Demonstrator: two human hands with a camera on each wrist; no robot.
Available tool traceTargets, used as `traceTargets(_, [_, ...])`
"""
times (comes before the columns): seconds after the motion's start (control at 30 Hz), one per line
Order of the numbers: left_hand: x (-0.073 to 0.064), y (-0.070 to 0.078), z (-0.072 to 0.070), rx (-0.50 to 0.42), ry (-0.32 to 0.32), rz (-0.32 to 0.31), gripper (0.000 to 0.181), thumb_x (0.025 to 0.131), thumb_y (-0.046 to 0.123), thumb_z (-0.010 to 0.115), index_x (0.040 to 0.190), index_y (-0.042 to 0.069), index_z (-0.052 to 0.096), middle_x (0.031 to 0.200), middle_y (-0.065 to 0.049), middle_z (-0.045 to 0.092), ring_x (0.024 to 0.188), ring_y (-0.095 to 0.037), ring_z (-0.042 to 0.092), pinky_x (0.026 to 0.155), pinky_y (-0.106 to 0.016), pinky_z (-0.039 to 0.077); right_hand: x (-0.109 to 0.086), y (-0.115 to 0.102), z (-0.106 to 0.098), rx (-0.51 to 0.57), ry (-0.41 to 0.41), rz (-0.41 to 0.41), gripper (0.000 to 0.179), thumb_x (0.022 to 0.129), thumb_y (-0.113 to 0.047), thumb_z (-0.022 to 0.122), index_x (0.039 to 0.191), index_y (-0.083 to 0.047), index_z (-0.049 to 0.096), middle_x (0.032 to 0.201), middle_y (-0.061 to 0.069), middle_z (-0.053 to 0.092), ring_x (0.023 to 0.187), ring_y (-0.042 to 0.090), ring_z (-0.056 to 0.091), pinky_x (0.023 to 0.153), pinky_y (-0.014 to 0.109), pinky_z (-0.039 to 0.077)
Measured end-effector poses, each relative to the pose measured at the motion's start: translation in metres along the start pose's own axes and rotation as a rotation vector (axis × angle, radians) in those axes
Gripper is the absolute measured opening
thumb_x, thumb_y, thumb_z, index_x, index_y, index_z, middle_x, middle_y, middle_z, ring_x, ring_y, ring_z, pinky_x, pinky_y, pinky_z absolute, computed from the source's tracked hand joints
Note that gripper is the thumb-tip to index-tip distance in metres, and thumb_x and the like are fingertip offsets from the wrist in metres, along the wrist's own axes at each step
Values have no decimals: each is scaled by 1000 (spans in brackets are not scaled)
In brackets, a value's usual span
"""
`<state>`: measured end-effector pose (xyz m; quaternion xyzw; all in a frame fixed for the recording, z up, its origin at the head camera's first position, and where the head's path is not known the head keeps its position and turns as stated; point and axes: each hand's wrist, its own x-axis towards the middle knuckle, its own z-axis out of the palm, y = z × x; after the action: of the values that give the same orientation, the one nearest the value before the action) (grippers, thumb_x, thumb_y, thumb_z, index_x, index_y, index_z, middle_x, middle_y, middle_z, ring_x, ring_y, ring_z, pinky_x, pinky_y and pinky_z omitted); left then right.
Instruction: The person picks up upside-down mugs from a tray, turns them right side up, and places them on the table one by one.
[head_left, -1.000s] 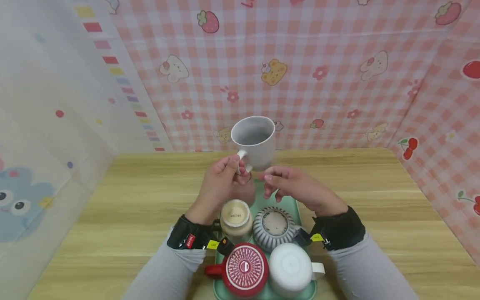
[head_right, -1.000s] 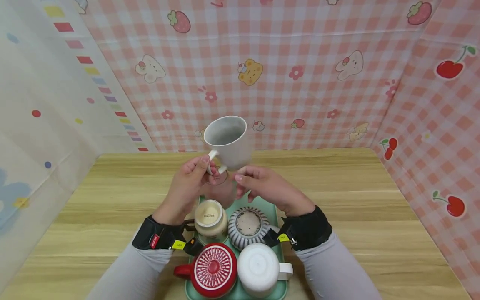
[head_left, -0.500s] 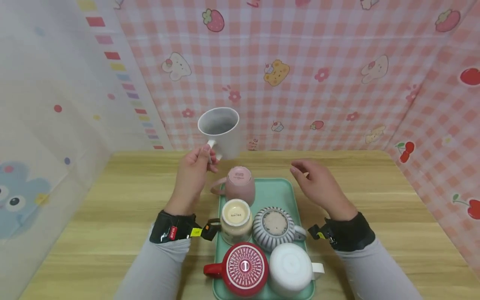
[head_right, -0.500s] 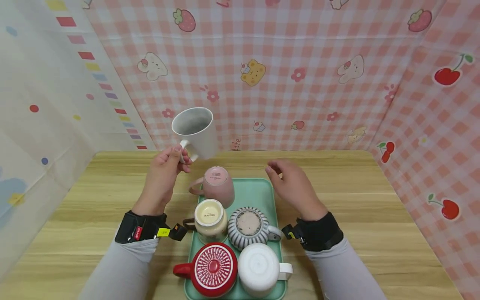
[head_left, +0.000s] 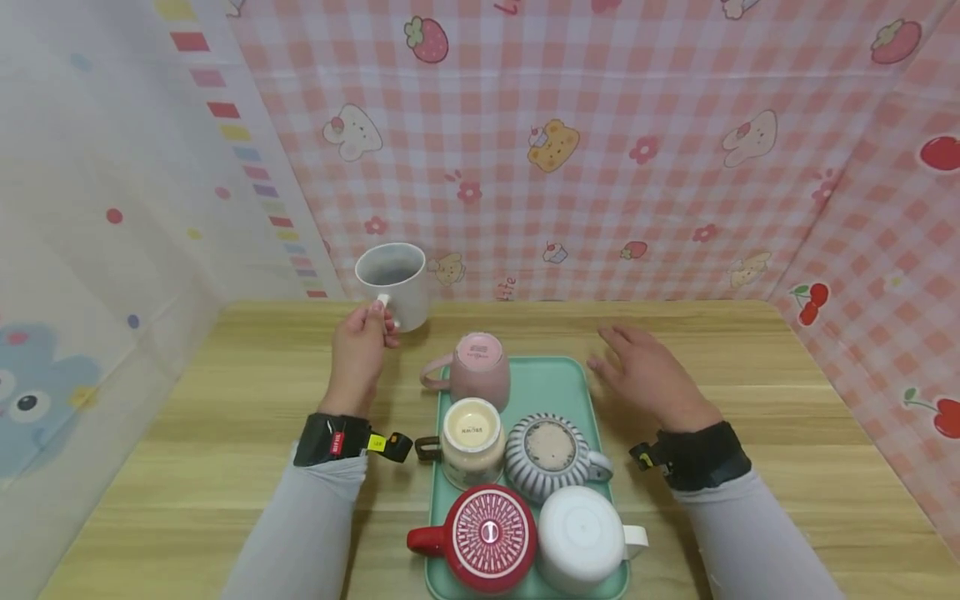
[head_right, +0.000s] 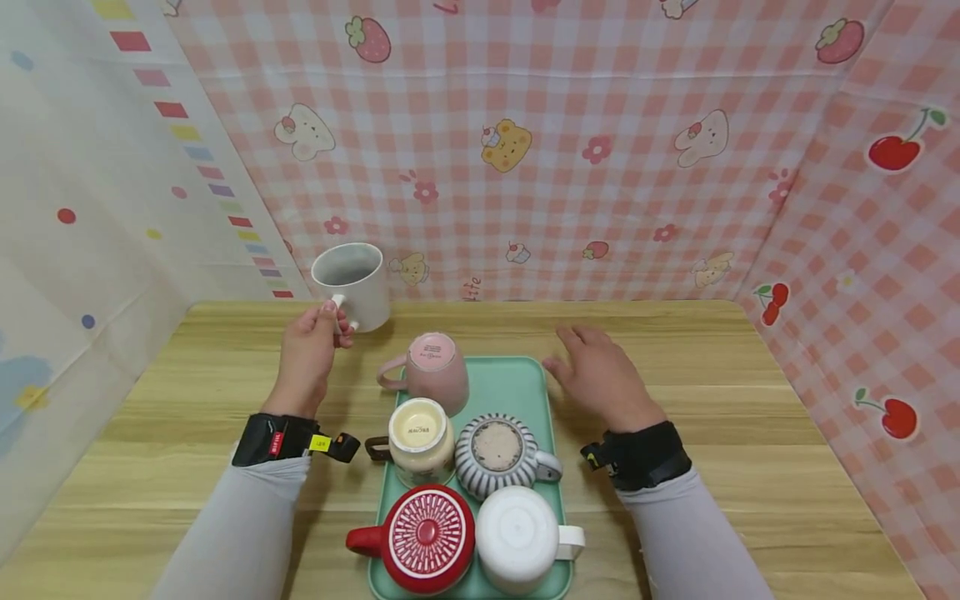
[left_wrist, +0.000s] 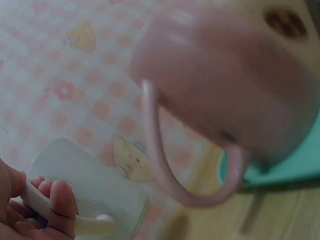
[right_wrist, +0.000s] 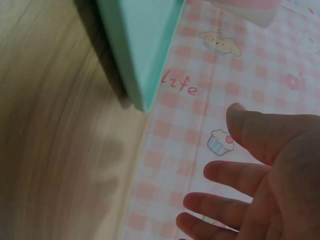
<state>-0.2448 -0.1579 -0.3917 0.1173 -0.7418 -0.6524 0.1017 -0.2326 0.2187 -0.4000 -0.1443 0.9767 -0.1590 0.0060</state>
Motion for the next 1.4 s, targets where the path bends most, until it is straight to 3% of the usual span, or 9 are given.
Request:
traceTargets(0.23, [12,-19,-4,15,22,-44,39,113,30,43,114,-4,62,103,-10,61,82,-10,60,74,-19,56,2,6,5,-1,-58,60,68,108,-43,51,158,0,36,156,32,43,145,52,39,119,66,35])
traceTargets(0.47, [18,-31,-9,75,28,-66,42,113,31,41,116,-6,62,107,-14,63,86,-17,64,81,-25,59,1,4,7,19,-94,92,68,109,-44,50,156,3,39,155,33,44,144,53,41,118,67,36])
traceTargets(0.73, [21,-37,-10,52,33,-57,41,113,30,42,114,-7,60,102,-10,61,83,-12,61,73,-17,55,1,2,7,16,-95,85,67,109,-43,49,156,4,40,155,33,45,144,53,41,118,67,36])
traceTargets(0.9, [24,-40,-10,70,33,-67,40,113,31,41,114,-4,61,101,-7,60,89,-16,61,76,-18,55,1,2,8,20,-102,89,68,109,-45,48,156,3,40,155,33,44,144,53,41,117,67,36])
traceTargets(1.4, [22,-43,-12,144,45,-32,42,113,31,43,118,-3,66,111,-13,66,99,-25,62,78,-20,55,1,3,10,22,-119,92,66,109,-44,47,156,3,40,154,33,45,144,53,41,117,68,36])
